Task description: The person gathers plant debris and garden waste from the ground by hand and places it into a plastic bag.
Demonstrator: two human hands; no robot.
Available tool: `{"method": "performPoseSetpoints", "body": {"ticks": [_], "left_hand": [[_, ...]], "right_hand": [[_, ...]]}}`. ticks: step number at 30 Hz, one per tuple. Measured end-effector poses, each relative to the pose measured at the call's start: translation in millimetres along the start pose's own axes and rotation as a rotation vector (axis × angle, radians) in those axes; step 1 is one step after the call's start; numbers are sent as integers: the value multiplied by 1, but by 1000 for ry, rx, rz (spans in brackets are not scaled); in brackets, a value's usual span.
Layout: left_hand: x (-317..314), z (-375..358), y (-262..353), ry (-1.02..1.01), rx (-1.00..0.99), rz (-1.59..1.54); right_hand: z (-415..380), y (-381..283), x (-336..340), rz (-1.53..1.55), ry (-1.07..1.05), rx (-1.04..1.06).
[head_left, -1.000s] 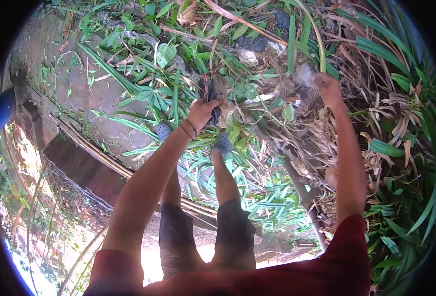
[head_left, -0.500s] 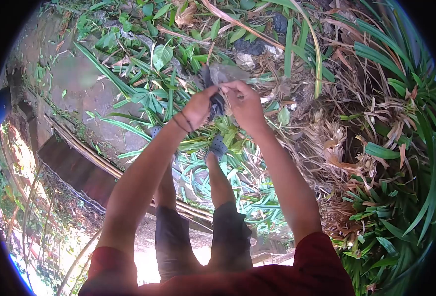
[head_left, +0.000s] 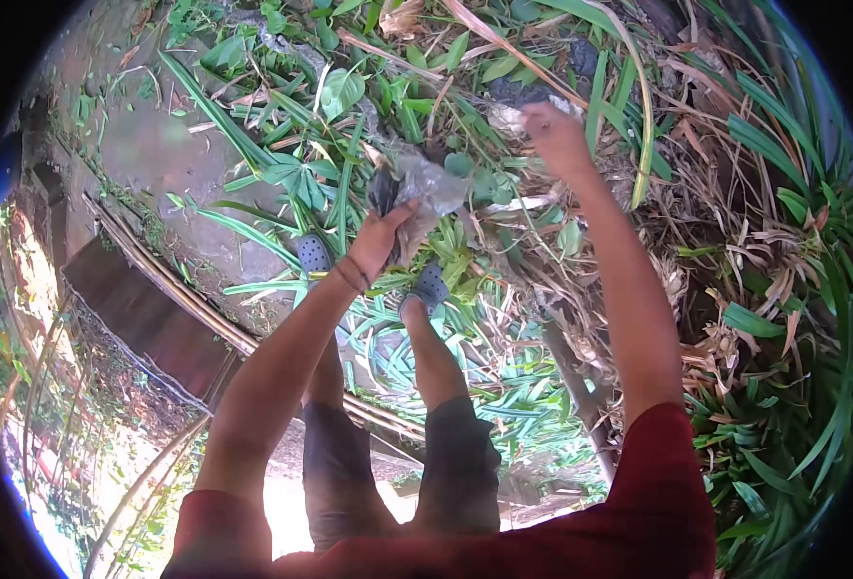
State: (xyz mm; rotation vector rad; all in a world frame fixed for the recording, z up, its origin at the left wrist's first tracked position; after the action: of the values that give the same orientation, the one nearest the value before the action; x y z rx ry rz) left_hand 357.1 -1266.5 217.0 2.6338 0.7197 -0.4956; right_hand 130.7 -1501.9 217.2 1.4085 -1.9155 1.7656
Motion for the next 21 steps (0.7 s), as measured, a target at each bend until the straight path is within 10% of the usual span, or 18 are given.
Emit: {"method": "performPoseSetpoints", "body": {"ticks": [6,14,17,21], "left_hand": [[59,-19,-52,98,-38,54],[61,-35,-57,142,-13,30],[59,-32,-53,128,16,44],[49,-23,-45,91,-38,-22]], "right_hand": [[53,9,-3,-823,-87,111],[80,44,-1,-946,-259,64],[79,60,11,-817,-224,0],[71,61,26,216,-62,-298]]}}
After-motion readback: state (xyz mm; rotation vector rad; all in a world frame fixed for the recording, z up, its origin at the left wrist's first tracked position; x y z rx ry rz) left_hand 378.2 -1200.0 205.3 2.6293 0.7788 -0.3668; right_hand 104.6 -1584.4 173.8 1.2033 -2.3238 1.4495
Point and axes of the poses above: each hand's wrist, its own z-axis towards the middle knuckle, its own x-axis out of the back of the hand, y = z × x, the point moved 8 cm from there along z, towards the middle knuckle, and after that the axes turned 9 degrees about x, right-handed, at the moved point
